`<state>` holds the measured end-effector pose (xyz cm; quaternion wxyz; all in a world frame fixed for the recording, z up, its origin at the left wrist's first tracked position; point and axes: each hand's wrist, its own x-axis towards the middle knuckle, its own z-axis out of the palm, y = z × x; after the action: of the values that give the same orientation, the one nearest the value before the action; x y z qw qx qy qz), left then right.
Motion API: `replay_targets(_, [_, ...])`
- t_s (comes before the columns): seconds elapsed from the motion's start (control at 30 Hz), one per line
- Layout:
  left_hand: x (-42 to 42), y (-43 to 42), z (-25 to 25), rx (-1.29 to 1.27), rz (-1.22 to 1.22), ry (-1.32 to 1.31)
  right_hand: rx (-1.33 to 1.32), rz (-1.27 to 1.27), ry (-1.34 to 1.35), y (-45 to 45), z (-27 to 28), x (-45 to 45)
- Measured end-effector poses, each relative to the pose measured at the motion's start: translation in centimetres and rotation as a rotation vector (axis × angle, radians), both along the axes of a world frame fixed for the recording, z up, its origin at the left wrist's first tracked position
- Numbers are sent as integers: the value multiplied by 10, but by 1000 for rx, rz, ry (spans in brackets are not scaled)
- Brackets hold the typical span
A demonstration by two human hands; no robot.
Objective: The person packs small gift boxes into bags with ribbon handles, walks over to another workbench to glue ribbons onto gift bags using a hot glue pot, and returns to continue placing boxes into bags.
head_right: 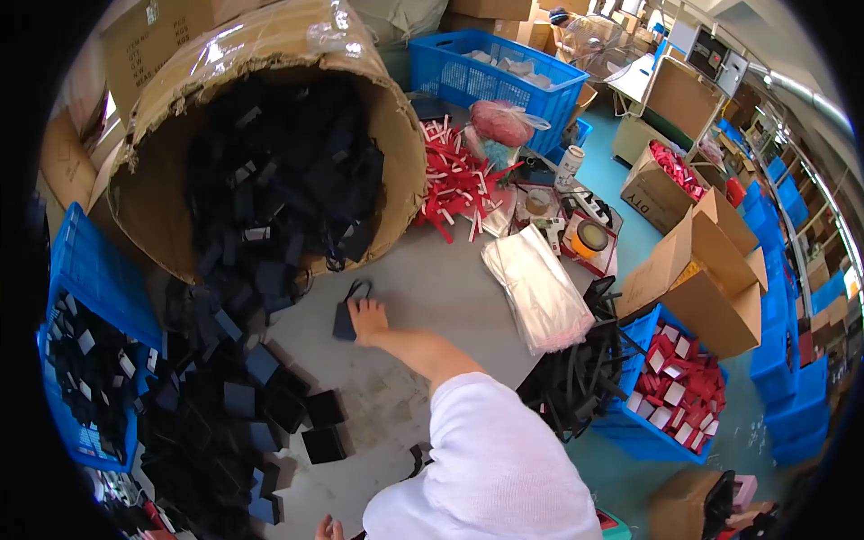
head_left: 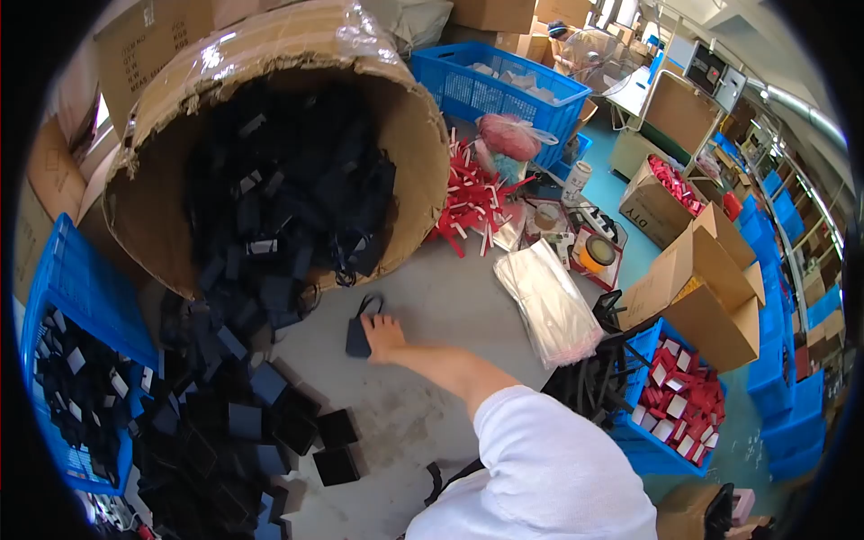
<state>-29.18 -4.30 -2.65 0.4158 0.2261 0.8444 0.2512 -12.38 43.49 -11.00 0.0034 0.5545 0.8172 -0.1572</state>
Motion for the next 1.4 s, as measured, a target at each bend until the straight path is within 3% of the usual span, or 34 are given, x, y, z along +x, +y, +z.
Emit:
replay_targets(0.07, [8, 38, -4, 321, 110, -262, -86, 169, 267, -28, 13, -7])
replay_targets(0.1, [16, 55, -7, 498, 167, -369, -62, 480, 554, -41, 11, -10])
replay_targets(0.13, [16, 73, -22, 601, 167, -533, -289, 759, 725, -64, 46, -12])
replay_targets(0.17, [16, 89, -32, 702, 168, -696, -216, 969, 918, -93, 58, -17])
replay_targets(0.2, [27, 101, -21, 702, 161, -696, -217, 1112, 984, -121, 74, -21])
replay_targets(0.27, [56, 123, -1, 1026, 364, -1318, -290, 1270, 1079, -161, 97, -22])
replay_targets(0.37, [52, 127, 1, 1014, 318, -1238, -340, 1271, 1035, -163, 113, -15])
replay_targets(0.43, [51, 124, -1, 998, 297, -1157, -53, 1362, 995, -158, 112, -14])
replay_targets(0.57, [46, 111, -5, 957, 269, -985, -124, 1374, 883, -164, 110, -12])
replay_targets(0.63, [46, 105, -10, 944, 270, -942, -569, 1242, 1026, -162, 96, -20])
replay_targets(0.67, [47, 103, -15, 824, 234, -604, -1063, 971, 970, -161, 119, -20])
replay_targets(0.7, [48, 101, -22, 692, 193, -272, -1002, 742, 896, -165, 132, -22])
replay_targets(0.73, [49, 104, -35, 777, 119, -80, -730, 724, 876, -173, 119, -26])
replay_targets(0.77, [52, 105, -30, 775, 118, -80, -460, 698, 849, -182, 119, -28])
replay_targets(0.83, [62, 114, -20, 762, -109, 188, -579, 667, 773, -193, 122, -35])
replay_targets(0.87, [77, 123, 0, 783, 0, 35, -462, 652, 886, -201, 127, -36])
replay_targets(0.9, [72, 119, -12, 782, -1, 35, -462, 652, 887, -204, 125, -39])
replay_targets(1.0, [58, 104, -45, 490, -139, 291, -452, 694, 742, -210, 119, -48])
replay_targets(1.1, [67, 112, -28, 666, -66, 290, -232, 901, 797, -213, 112, -48])
replay_targets(1.27, [77, 122, -7, 722, 0, 224, -262, 771, 516, -219, 116, -53])
replay_targets(1.33, [74, 119, -13, 766, -41, 222, -41, 775, 794, -221, 121, -49])
replay_targets(1.4, [64, 115, -24, 485, 18, -48, -75, 739, 932, -219, 133, -52])
